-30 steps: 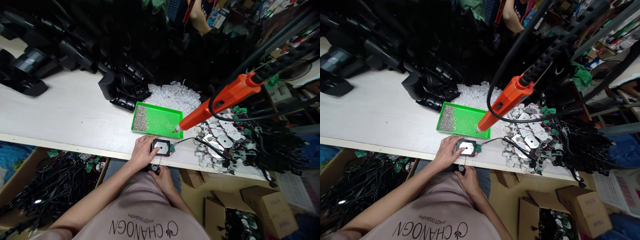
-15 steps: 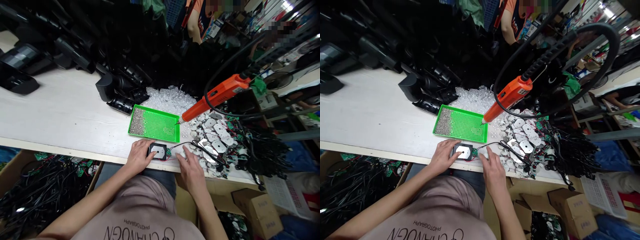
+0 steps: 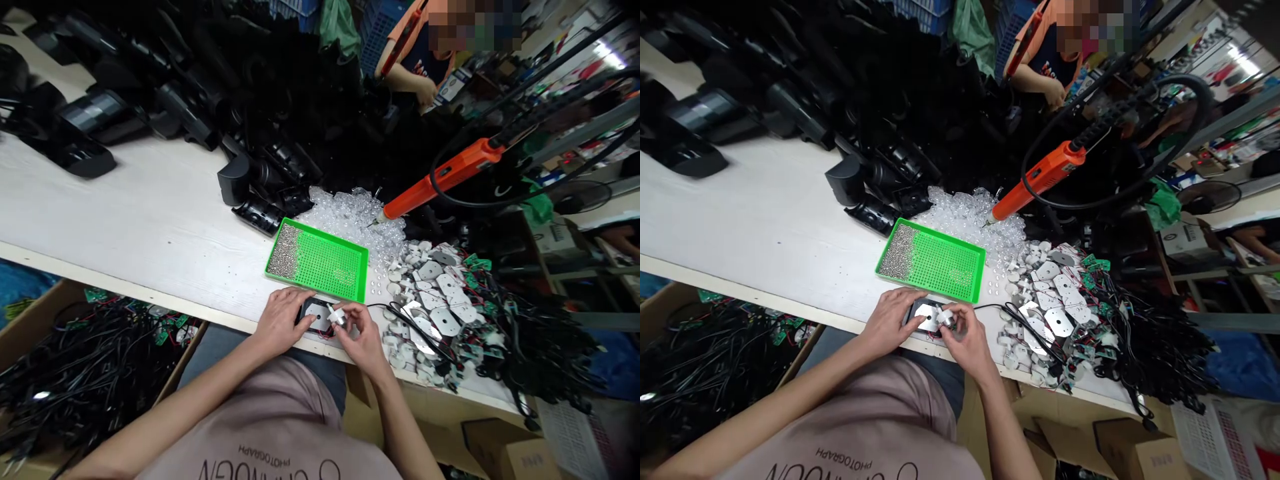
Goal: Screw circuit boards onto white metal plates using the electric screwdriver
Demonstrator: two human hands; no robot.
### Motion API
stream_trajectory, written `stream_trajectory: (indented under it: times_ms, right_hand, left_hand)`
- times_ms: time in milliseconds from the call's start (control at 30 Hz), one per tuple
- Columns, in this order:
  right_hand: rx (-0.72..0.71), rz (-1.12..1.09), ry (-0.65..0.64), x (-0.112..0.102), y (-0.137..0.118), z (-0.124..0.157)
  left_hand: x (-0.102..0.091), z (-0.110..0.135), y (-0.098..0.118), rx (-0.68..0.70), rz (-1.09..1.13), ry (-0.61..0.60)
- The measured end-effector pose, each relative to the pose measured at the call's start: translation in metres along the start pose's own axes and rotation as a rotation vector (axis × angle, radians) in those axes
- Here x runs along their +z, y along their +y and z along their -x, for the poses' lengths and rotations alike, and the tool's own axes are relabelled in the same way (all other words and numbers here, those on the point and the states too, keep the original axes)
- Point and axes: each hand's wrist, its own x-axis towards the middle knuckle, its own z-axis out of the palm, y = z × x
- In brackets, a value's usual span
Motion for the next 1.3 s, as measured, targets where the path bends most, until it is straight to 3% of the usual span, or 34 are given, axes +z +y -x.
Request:
stream_trajectory:
  times_ms: [67,200,400,533,767,933,1067,1200,1233,1300]
  right_hand:
    - [-0.047,0.045,-0.076,-0.007,-0.005,0.000]
    - [-0.275,0.267,-0.243,-0.018,-0.016,-0.001]
    - [-0.499,0.754,-0.281,-0.010,-0.030,-0.005]
    - [-0.553,0.744,-0.334,0.002,-0.035,-0.008]
    - [-0.410,0.396,-0.059,0.016,-0.015,-0.008]
    - [-0.501,0.426,-0.052,0.017,-0.011,-0.011]
    - [-0.439,0.453,-0.051,0.017,-0.016,-0.010]
    - [-0.390,0.396,-0.114,-0.014,-0.025,-0.003]
    - [-0.374,0.349,-0.067,-0.027,-0.029,-0.005]
    - [-0.316,0.202,0.200,-0.053,-0.036,-0.016]
  left_hand:
    - [0.000,0.000,0.000,0.000,-0.004,0.000]
    - [0.000,0.001,0.000,0.018,-0.013,0.013]
    - [0.000,0.001,0.000,0.035,-0.028,0.031]
    - [-0.001,0.002,0.002,0.048,-0.031,0.017]
    - [-0.006,0.006,0.004,0.039,-0.037,0.001]
    - [-0.006,0.008,0.003,0.044,-0.055,-0.014]
    - [-0.004,0.007,0.001,0.045,-0.077,-0.004]
    - [-0.006,0.009,-0.002,0.055,-0.072,0.000]
    - [-0.007,0.009,-0.003,0.060,-0.064,0.009]
    - [-0.009,0.009,-0.003,0.081,-0.051,0.047]
